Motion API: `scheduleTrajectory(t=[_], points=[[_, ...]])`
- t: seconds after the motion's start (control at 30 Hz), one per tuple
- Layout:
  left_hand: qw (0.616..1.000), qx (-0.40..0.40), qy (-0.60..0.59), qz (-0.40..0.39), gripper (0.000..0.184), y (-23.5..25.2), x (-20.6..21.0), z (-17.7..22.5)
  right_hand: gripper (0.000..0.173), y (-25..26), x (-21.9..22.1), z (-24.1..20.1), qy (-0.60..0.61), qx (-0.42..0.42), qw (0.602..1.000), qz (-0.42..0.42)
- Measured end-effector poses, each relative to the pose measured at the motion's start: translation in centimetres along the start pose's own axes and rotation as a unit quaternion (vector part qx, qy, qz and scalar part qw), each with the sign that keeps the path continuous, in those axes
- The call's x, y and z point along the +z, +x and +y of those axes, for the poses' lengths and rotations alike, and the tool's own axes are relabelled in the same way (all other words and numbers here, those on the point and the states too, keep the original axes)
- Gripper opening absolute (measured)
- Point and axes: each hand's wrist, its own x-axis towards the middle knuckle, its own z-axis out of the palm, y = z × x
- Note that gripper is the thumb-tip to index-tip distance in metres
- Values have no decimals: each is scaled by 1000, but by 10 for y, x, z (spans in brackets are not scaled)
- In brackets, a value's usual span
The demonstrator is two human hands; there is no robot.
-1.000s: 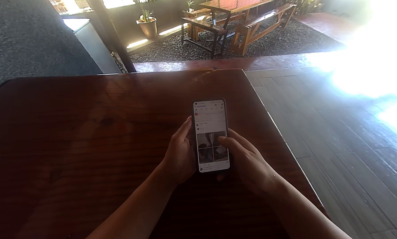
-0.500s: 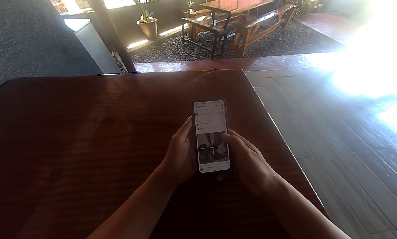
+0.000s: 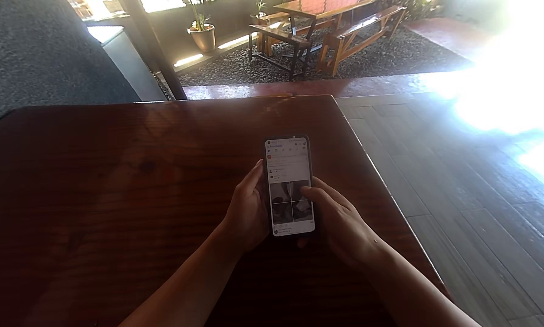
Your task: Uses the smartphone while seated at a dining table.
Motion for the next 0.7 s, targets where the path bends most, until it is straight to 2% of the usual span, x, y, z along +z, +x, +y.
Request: scheduleTrajectory(t=[0.7], points=[[1000, 19, -2, -10, 55, 1, -1, -1, 27, 0, -1, 0, -25, -11, 1000, -15]])
